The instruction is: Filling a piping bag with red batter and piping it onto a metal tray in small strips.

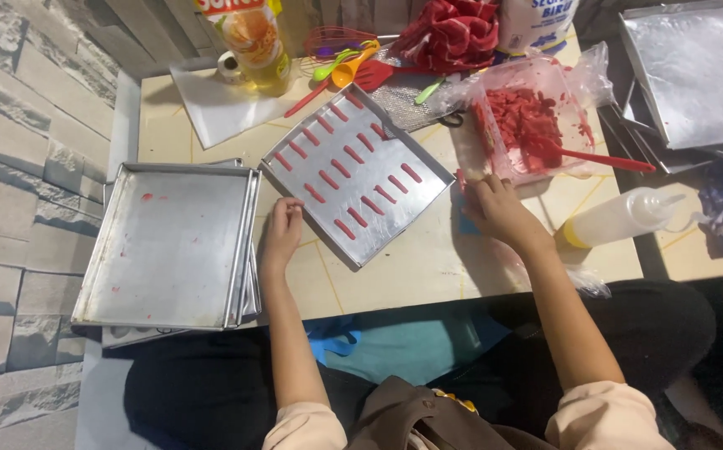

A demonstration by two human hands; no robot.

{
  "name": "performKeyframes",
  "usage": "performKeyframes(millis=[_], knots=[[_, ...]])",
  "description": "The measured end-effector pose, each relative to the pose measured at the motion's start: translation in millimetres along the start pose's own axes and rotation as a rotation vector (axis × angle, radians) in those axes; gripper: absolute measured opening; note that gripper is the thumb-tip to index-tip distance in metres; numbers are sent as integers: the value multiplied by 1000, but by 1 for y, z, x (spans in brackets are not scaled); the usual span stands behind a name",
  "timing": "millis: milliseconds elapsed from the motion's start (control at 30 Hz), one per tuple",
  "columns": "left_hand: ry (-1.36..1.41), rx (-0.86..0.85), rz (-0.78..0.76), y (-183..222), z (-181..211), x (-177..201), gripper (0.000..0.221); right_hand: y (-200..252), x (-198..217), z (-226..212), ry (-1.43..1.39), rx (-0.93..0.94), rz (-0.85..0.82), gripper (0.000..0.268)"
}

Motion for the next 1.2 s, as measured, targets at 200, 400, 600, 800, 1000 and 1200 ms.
performKeyframes(millis=[200, 400, 600, 800, 1000, 1200], knots=[[-416, -6, 184, 3, 0, -12, 27, -9, 128, -8, -388, 54, -91, 22], [-549, -184, 245, 3, -12, -23, 32, -29, 163, 73, 329, -16, -194, 33], [-587, -273, 355, 21, 16, -28, 24, -30, 50, 173, 485, -190, -597, 31], [-595, -325, 371, 22, 17, -28, 23, -41, 7, 160, 340, -126, -719, 29], [-604, -336, 364, 22, 15, -28, 21, -46, 67, 128, 405, -186, -715, 30], [-596, -321, 350, 26, 26, -26, 22, 14, 157, 79, 53, -84, -87, 27]])
Point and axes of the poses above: each hand's wrist, its own y-axis away from the middle knuckle, its own x-axis out of the back of the hand, z = x × y, the point moved 8 cm from there along -y, towards the middle knuckle, and after that the axes turned 8 degrees about y, right-handed, at the moved point
